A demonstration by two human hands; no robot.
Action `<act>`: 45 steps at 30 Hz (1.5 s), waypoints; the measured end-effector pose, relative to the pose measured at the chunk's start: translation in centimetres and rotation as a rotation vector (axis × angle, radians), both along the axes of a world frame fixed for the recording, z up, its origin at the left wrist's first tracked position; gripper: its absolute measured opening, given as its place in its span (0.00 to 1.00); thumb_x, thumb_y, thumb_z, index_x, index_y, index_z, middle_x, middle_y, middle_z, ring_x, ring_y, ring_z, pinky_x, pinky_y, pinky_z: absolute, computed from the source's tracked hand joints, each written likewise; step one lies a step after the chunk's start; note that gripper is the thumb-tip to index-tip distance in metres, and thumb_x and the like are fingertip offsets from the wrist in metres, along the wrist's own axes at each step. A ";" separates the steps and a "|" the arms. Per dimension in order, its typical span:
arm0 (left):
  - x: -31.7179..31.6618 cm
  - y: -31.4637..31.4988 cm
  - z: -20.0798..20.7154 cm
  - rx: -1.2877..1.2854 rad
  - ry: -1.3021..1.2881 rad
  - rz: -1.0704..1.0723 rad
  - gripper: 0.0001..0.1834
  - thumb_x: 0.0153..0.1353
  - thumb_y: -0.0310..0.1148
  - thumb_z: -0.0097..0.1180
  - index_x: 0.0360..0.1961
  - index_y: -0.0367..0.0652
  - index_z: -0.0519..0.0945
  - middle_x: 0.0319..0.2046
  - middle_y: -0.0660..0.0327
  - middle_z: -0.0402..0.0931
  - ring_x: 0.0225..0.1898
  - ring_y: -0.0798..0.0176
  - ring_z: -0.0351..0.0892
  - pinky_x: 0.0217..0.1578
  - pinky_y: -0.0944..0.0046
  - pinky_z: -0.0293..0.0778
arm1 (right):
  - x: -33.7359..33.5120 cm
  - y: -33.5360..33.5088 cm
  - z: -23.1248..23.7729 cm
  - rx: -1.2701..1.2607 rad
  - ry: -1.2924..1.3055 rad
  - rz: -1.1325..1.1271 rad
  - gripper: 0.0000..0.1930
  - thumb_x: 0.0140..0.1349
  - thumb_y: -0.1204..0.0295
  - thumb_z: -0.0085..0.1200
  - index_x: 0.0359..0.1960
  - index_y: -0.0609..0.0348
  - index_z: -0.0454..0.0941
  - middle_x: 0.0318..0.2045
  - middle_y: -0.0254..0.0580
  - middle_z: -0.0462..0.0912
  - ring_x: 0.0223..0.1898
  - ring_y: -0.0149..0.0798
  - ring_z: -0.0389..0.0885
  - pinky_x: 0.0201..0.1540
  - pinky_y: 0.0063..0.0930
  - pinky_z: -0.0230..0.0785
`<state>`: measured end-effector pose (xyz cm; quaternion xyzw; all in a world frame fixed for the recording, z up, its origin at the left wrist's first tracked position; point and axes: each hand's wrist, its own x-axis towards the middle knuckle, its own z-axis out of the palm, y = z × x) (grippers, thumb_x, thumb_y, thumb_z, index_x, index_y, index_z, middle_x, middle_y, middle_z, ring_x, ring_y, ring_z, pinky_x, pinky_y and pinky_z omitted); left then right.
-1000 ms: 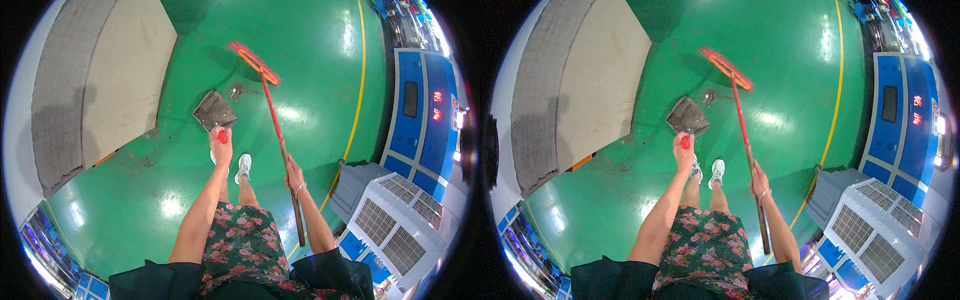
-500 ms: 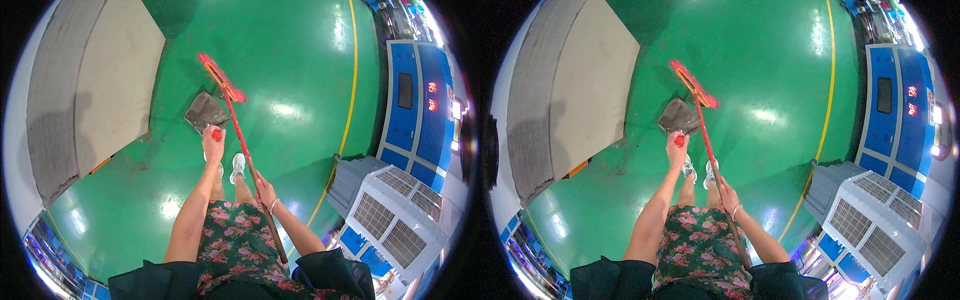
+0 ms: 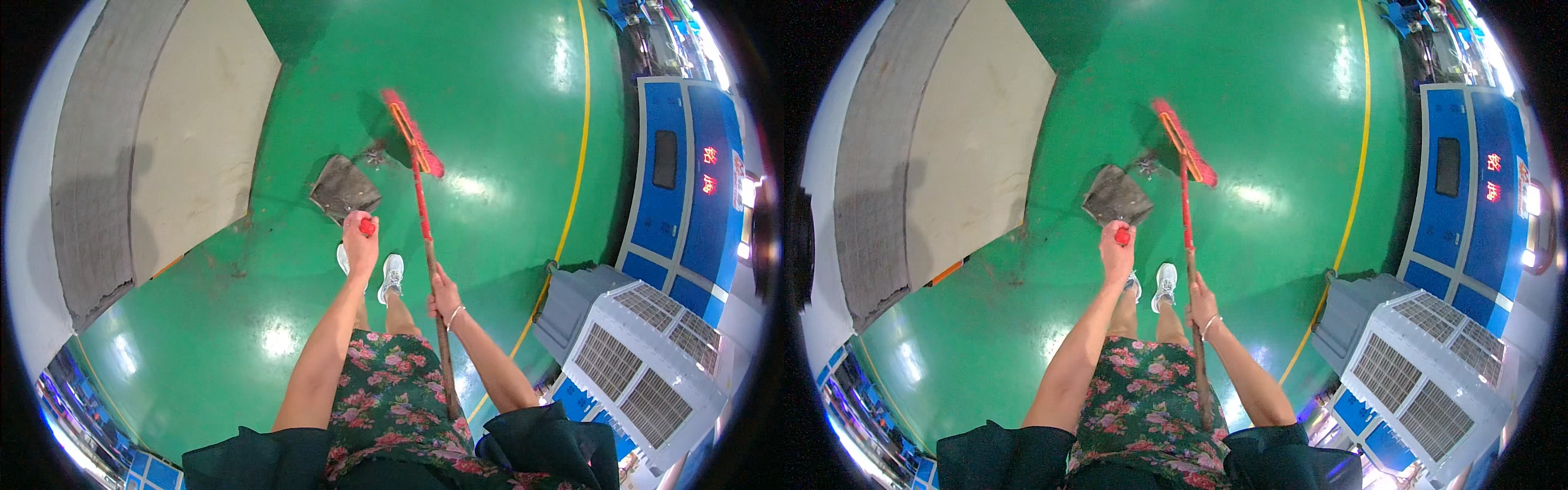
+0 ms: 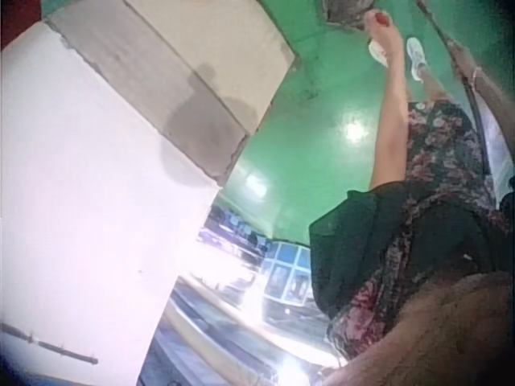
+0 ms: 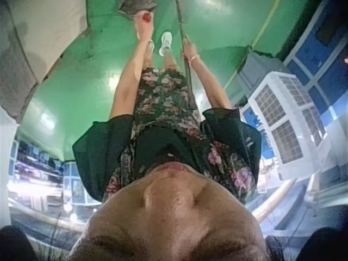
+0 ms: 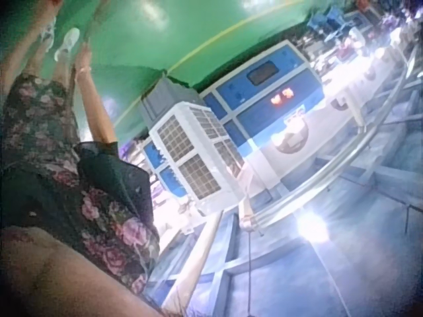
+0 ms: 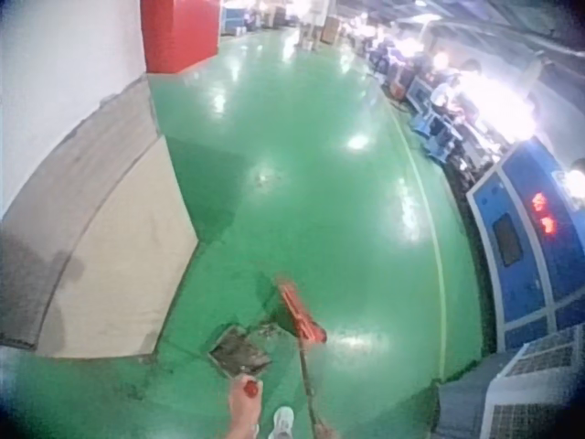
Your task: The person sweeps a green factory floor with a red broom, moving debris toward a dustpan. They then use the dustpan to collect the swept debris and empty it into a nearby bin.
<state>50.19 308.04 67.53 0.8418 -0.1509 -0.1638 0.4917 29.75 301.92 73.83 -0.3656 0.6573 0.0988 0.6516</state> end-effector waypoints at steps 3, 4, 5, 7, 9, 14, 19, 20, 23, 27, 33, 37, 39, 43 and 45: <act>-0.2 0.0 -0.2 0.015 0.009 0.001 0.08 0.53 0.29 0.60 0.31 0.40 0.74 0.32 0.54 0.74 0.38 0.51 0.73 0.40 0.56 0.70 | 2.0 2.2 2.1 0.176 -0.054 -0.068 0.25 0.70 0.58 0.36 0.68 0.37 0.53 0.14 0.28 0.60 0.09 0.26 0.61 0.10 0.23 0.57; -0.5 -0.4 -0.1 0.010 0.015 0.007 0.08 0.53 0.29 0.60 0.31 0.40 0.74 0.33 0.54 0.74 0.38 0.50 0.73 0.40 0.56 0.70 | 1.1 2.8 2.1 0.167 -0.092 -0.023 0.25 0.70 0.56 0.37 0.68 0.33 0.51 0.13 0.27 0.59 0.10 0.25 0.60 0.10 0.21 0.56; -0.4 -0.4 -0.3 0.008 0.016 0.020 0.08 0.53 0.29 0.60 0.32 0.40 0.74 0.33 0.54 0.74 0.38 0.50 0.73 0.41 0.56 0.69 | 1.3 3.1 3.5 0.209 -0.115 -0.034 0.25 0.70 0.56 0.37 0.68 0.33 0.51 0.13 0.27 0.59 0.10 0.25 0.60 0.10 0.21 0.56; -0.4 -0.2 -0.3 0.022 0.040 0.024 0.08 0.54 0.29 0.60 0.32 0.40 0.74 0.33 0.53 0.74 0.39 0.49 0.73 0.41 0.56 0.69 | 1.4 3.0 7.3 0.291 -0.164 -0.052 0.25 0.70 0.56 0.37 0.68 0.32 0.51 0.13 0.27 0.58 0.10 0.24 0.60 0.10 0.20 0.55; -0.5 -0.2 -0.1 0.033 0.060 0.032 0.08 0.54 0.29 0.60 0.33 0.40 0.74 0.34 0.53 0.73 0.40 0.49 0.73 0.42 0.55 0.69 | 0.6 3.0 9.7 0.255 -0.121 -0.051 0.25 0.70 0.56 0.36 0.68 0.36 0.51 0.13 0.27 0.59 0.09 0.25 0.60 0.10 0.20 0.55; -0.5 -1.0 0.9 0.023 0.102 0.067 0.09 0.54 0.29 0.59 0.34 0.40 0.74 0.35 0.52 0.73 0.40 0.48 0.72 0.42 0.55 0.69 | -0.2 -0.3 8.7 -0.082 -0.052 0.309 0.26 0.70 0.57 0.34 0.68 0.48 0.52 0.11 0.28 0.63 0.07 0.26 0.61 0.09 0.24 0.57; -0.1 -1.7 0.6 0.046 0.072 0.049 0.09 0.54 0.28 0.59 0.34 0.41 0.73 0.35 0.52 0.73 0.40 0.48 0.73 0.41 0.54 0.69 | 4.1 -6.1 0.0 -0.231 -0.049 0.425 0.26 0.69 0.56 0.35 0.68 0.46 0.53 0.12 0.33 0.66 0.09 0.29 0.64 0.09 0.27 0.59; -0.2 -1.9 0.6 0.049 0.074 0.045 0.08 0.54 0.28 0.59 0.34 0.41 0.73 0.34 0.52 0.73 0.40 0.48 0.73 0.41 0.54 0.70 | 5.0 -6.8 -1.1 -0.216 -0.041 0.421 0.26 0.69 0.56 0.36 0.67 0.45 0.53 0.12 0.34 0.67 0.09 0.29 0.65 0.10 0.27 0.59; -0.3 -2.3 0.8 0.044 0.061 0.036 0.09 0.53 0.27 0.59 0.34 0.41 0.73 0.34 0.53 0.73 0.39 0.48 0.73 0.40 0.53 0.70 | 4.8 -5.5 -3.3 -0.242 0.008 0.517 0.26 0.68 0.57 0.37 0.67 0.46 0.55 0.14 0.37 0.69 0.10 0.30 0.67 0.11 0.29 0.61; -0.4 -2.5 0.7 0.102 0.077 0.033 0.09 0.53 0.27 0.58 0.35 0.43 0.73 0.35 0.53 0.72 0.39 0.47 0.73 0.39 0.52 0.70 | 1.5 -0.5 -1.4 -0.116 0.024 0.592 0.26 0.68 0.59 0.37 0.67 0.47 0.55 0.14 0.38 0.70 0.09 0.31 0.67 0.11 0.30 0.62; -0.3 -2.4 0.3 0.126 0.085 0.054 0.09 0.54 0.29 0.58 0.36 0.44 0.73 0.35 0.54 0.72 0.39 0.47 0.74 0.38 0.52 0.71 | -2.8 1.1 10.7 0.194 -0.021 0.471 0.26 0.69 0.58 0.35 0.68 0.46 0.53 0.11 0.32 0.63 0.08 0.29 0.63 0.10 0.23 0.57; -0.5 -1.8 0.6 0.099 0.084 0.051 0.09 0.54 0.28 0.58 0.36 0.44 0.73 0.36 0.55 0.72 0.39 0.47 0.74 0.37 0.52 0.71 | -7.0 0.2 10.1 -0.099 -0.069 0.698 0.26 0.69 0.57 0.36 0.67 0.46 0.53 0.13 0.37 0.69 0.11 0.30 0.68 0.13 0.27 0.63; -0.3 -1.2 0.5 0.100 0.045 0.059 0.09 0.54 0.28 0.58 0.36 0.44 0.73 0.36 0.54 0.73 0.38 0.47 0.74 0.37 0.52 0.71 | -6.2 -0.7 8.3 -0.185 -0.005 0.798 0.26 0.69 0.57 0.37 0.67 0.46 0.54 0.16 0.41 0.72 0.13 0.32 0.71 0.16 0.30 0.66; -0.7 -1.0 1.6 0.105 0.065 0.069 0.08 0.54 0.27 0.58 0.35 0.44 0.73 0.35 0.54 0.73 0.38 0.47 0.74 0.37 0.52 0.71 | -2.5 -4.6 0.6 -0.392 -0.030 0.825 0.25 0.68 0.59 0.37 0.66 0.47 0.56 0.19 0.44 0.76 0.13 0.34 0.73 0.16 0.33 0.67; -1.0 -0.9 1.8 0.103 0.086 0.078 0.08 0.54 0.27 0.58 0.35 0.44 0.73 0.35 0.54 0.73 0.38 0.47 0.74 0.37 0.53 0.71 | 0.6 -4.1 -0.5 -0.179 0.023 0.634 0.25 0.68 0.59 0.37 0.66 0.48 0.56 0.18 0.43 0.76 0.12 0.35 0.72 0.15 0.33 0.66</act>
